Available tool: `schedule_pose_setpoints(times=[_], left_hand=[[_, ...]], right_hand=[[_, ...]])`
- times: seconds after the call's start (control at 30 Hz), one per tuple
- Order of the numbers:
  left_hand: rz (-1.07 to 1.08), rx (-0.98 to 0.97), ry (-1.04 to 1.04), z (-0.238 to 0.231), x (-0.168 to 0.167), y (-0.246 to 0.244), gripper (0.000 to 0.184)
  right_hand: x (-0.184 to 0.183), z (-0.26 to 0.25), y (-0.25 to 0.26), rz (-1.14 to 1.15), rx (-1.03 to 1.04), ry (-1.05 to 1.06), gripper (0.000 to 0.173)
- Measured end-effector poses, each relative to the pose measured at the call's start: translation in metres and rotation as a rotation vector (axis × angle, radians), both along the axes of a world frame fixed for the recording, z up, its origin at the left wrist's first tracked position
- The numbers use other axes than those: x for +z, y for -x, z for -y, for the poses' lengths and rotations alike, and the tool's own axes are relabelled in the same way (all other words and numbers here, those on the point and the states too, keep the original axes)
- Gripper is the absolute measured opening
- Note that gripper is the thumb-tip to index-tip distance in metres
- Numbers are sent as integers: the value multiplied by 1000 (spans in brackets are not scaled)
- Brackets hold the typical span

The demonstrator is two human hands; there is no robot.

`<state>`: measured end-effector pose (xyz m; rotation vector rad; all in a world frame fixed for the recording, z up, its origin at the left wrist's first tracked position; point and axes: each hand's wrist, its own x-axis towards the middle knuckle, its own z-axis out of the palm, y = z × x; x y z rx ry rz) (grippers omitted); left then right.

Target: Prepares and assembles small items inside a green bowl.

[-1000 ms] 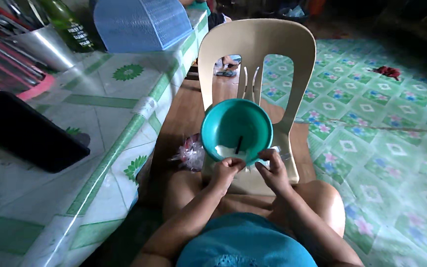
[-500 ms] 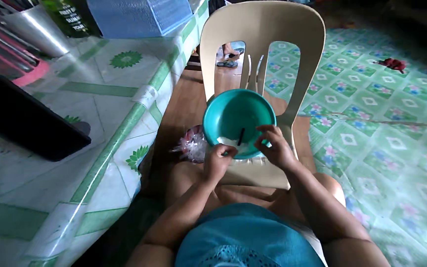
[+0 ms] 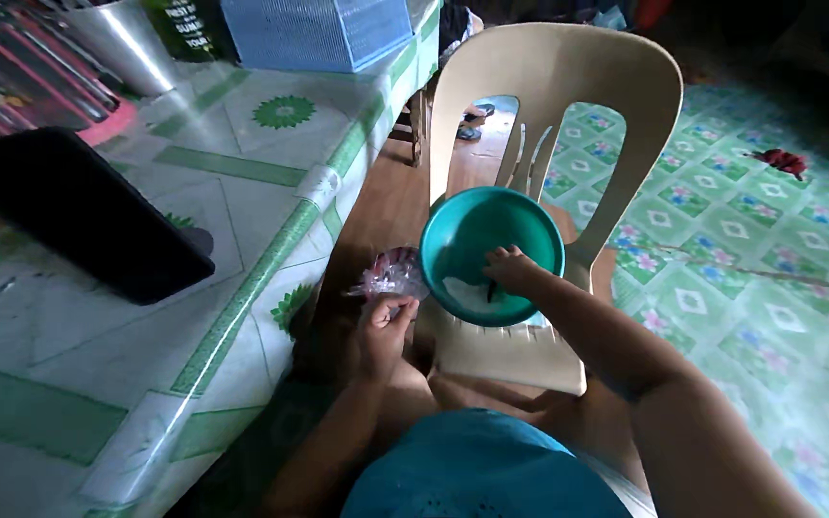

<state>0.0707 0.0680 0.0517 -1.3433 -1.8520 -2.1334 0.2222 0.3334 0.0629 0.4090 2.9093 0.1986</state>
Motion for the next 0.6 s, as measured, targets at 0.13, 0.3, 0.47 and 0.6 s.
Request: schedule_pose_setpoints(times=[0.13,0.3,0.47,0.6], left_hand=[[32,11,79,-1,-22,-8,11],[177,-64,261,0,-28,-13,13],[279,-97,313,-5,-33,-8,12],[266,-130,257,-7,-36,-9,10]], right_hand=[[19,0,5,109,-3,57,33],[52,4,24,186,-102,158,39],[49,17,40,145,-183,236,32],[39,20,37,153,-203,317,32]])
